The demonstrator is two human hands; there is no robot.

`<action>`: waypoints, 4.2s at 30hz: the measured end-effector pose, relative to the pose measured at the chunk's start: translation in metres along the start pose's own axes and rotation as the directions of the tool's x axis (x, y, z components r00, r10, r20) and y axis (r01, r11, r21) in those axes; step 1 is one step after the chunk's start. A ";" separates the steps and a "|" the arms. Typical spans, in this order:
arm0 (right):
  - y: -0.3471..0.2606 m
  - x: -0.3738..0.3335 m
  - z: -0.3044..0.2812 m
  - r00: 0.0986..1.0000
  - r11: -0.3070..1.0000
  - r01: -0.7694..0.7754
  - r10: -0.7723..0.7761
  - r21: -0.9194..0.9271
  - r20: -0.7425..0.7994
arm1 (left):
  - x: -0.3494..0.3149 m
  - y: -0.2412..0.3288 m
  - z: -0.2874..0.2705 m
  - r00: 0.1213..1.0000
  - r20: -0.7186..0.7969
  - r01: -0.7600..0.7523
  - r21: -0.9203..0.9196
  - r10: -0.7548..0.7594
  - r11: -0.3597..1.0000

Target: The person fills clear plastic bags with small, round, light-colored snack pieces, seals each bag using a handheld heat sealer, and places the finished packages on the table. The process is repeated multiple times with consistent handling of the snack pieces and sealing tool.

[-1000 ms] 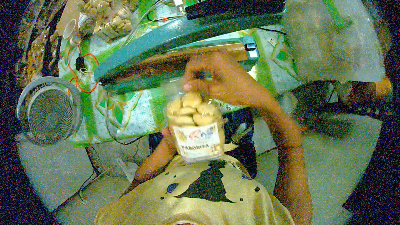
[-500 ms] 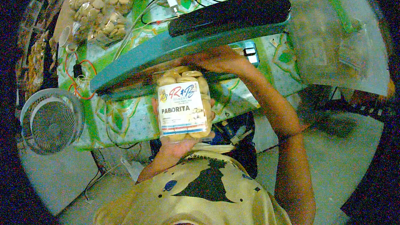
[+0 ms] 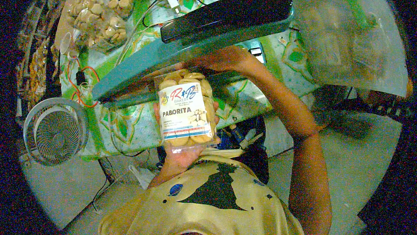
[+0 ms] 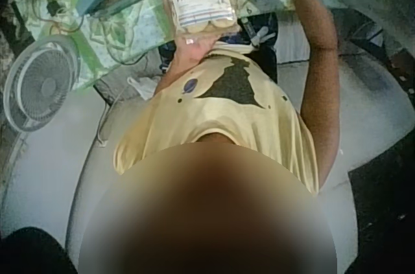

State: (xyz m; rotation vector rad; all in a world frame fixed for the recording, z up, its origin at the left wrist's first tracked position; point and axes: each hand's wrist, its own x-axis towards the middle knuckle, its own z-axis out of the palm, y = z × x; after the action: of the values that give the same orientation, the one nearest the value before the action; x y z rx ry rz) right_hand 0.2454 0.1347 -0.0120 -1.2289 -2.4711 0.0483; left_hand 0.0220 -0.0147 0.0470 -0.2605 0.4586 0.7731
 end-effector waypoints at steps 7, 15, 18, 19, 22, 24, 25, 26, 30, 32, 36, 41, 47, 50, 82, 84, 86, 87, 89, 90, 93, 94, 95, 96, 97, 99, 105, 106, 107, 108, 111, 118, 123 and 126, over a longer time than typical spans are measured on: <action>0.007 0.034 -0.085 0.993 0.802 -0.037 0.094 0.597 -0.066 | 0.002 0.003 0.002 0.982 0.184 0.065 -0.084 -0.049 0.994; -0.025 0.083 -0.231 0.990 0.740 -0.140 0.126 0.658 0.069 | 0.003 0.002 0.002 0.973 0.218 0.096 -0.095 -0.074 0.991; -0.049 0.075 -0.222 0.982 0.955 -0.109 0.060 0.276 0.179 | 0.005 0.002 -0.001 0.984 0.168 0.076 -0.104 -0.058 0.992; -0.049 0.074 -0.219 0.937 0.968 -0.236 0.203 0.085 0.286 | 0.005 0.002 -0.003 0.987 0.156 0.064 -0.100 -0.048 0.993; -0.043 0.072 -0.197 0.916 0.934 -0.325 0.273 0.146 0.293 | 0.006 0.001 -0.008 0.980 0.197 0.079 -0.179 -0.043 0.981; -0.036 0.064 -0.183 0.888 0.892 -0.379 0.275 0.247 0.368 | 0.006 0.000 -0.010 0.974 0.223 0.088 -0.173 -0.048 0.981; -0.032 0.060 -0.177 0.872 0.868 -0.408 0.278 0.284 0.402 | 0.006 0.000 -0.010 0.973 0.226 0.083 -0.125 -0.053 0.989; -0.028 0.056 -0.171 0.830 0.837 -0.473 0.318 0.275 0.459 | 0.006 0.000 -0.009 0.971 0.231 0.080 -0.076 -0.061 0.994; -0.016 0.044 -0.155 0.822 0.794 -0.476 0.249 0.378 0.513 | 0.007 -0.001 -0.004 0.984 0.175 0.052 -0.094 -0.035 0.994; -0.013 0.042 -0.149 0.805 0.783 -0.506 0.279 0.361 0.523 | 0.007 -0.001 -0.002 0.987 0.159 0.049 -0.076 -0.037 0.996; -0.013 0.040 -0.145 0.821 0.771 -0.495 0.263 0.400 0.507 | 0.006 -0.001 -0.002 0.979 0.199 0.066 -0.140 -0.037 0.988; -0.013 0.039 -0.147 0.786 0.728 -0.550 0.286 0.410 0.548 | 0.005 -0.001 -0.003 0.985 0.174 0.049 -0.167 -0.019 0.985; -0.012 0.038 -0.145 0.818 0.739 -0.514 0.268 0.436 0.509 | 0.004 -0.001 -0.002 0.992 0.127 0.025 -0.191 0.000 0.981; -0.011 0.037 -0.143 0.834 0.744 -0.492 0.254 0.452 0.490 | 0.003 -0.002 -0.004 0.998 0.042 -0.042 -0.019 0.043 0.999; -0.015 0.039 -0.149 0.772 0.689 -0.581 0.299 0.432 0.562 | 0.001 -0.001 -0.012 0.990 0.095 0.113 -0.065 -0.107 0.991; -0.015 0.038 -0.148 0.803 0.715 -0.541 0.283 0.443 0.524 | 0.001 -0.001 -0.013 0.979 0.156 0.148 -0.119 -0.128 0.982; -0.015 0.038 -0.147 0.824 0.733 -0.509 0.265 0.450 0.500 | 0.001 -0.001 -0.014 0.990 0.086 0.118 -0.054 -0.113 0.992; -0.015 0.038 -0.147 0.813 0.722 -0.528 0.277 0.448 0.512 | 0.000 -0.002 -0.014 0.993 0.051 0.105 -0.021 -0.103 0.994; -0.015 0.038 -0.147 0.801 0.700 -0.548 0.282 0.458 0.528 | 0.000 -0.002 -0.014 0.991 0.077 0.108 -0.033 -0.106 0.994; -0.015 0.038 -0.148 0.784 0.693 -0.568 0.293 0.444 0.547 | 0.000 -0.002 -0.014 0.990 0.091 0.108 -0.039 -0.104 0.993; -0.017 0.040 -0.150 0.757 0.674 -0.604 0.317 0.426 0.571 | 0.001 -0.002 -0.014 0.981 0.159 0.122 -0.078 -0.108 0.989; -0.018 0.040 -0.150 0.761 0.677 -0.600 0.321 0.426 0.563 | 0.002 -0.002 -0.015 0.986 0.122 0.118 -0.063 -0.110 0.991; -0.018 0.040 -0.151 0.764 0.676 -0.598 0.319 0.430 0.561 | 0.002 -0.002 -0.017 0.990 0.085 0.117 -0.047 -0.113 0.992; -0.019 0.040 -0.151 0.762 0.682 -0.600 0.329 0.418 0.557 | 0.002 -0.002 -0.018 0.992 0.047 0.118 -0.032 -0.117 0.992; -0.019 0.040 -0.151 0.759 0.685 -0.603 0.334 0.410 0.559 | 0.002 -0.002 -0.020 0.988 0.088 0.131 -0.066 -0.125 0.989; -0.019 0.040 -0.150 0.775 0.703 -0.584 0.334 0.405 0.537 | 0.003 -0.003 -0.023 0.976 0.166 0.165 -0.134 -0.142 0.977; -0.018 0.036 -0.146 0.825 0.737 -0.533 0.344 0.415 0.448 | 0.000 -0.001 -0.021 0.988 0.104 0.128 -0.113 -0.116 0.985; -0.018 0.035 -0.146 0.813 0.721 -0.553 0.356 0.417 0.461 | 0.000 -0.001 -0.019 0.989 0.098 0.117 -0.098 -0.107 0.988; -0.018 0.035 -0.146 0.806 0.707 -0.565 0.363 0.425 0.467 | 0.000 0.000 -0.017 0.990 0.093 0.112 -0.093 -0.103 0.989; -0.019 0.035 -0.146 0.812 0.692 -0.562 0.359 0.453 0.460 | -0.001 0.001 -0.014 0.991 0.091 0.100 -0.077 -0.093 0.992; -0.021 0.034 -0.147 0.819 0.743 -0.557 0.416 0.371 0.397 | 0.000 0.001 -0.006 0.994 0.078 0.082 -0.055 -0.077 0.995; -0.041 0.025 -0.138 0.890 0.893 -0.418 0.440 0.168 -0.124 | 0.010 0.003 -0.004 0.961 0.266 0.105 -0.100 -0.075 0.989; -0.079 0.024 -0.153 0.803 0.918 -0.346 0.396 0.194 -0.445 | 0.017 0.005 -0.027 0.946 0.297 0.190 -0.174 -0.132 0.966; -0.104 0.029 -0.177 0.828 0.998 -0.067 0.050 -0.010 -0.558 | 0.017 0.008 -0.039 0.943 0.285 0.208 -0.107 -0.170 0.972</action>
State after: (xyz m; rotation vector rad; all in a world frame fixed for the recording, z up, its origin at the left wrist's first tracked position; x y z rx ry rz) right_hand 0.2123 0.0687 0.1818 -1.1287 -1.9255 -0.2949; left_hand 0.0151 -0.0135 0.0046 -0.3147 0.1157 0.6401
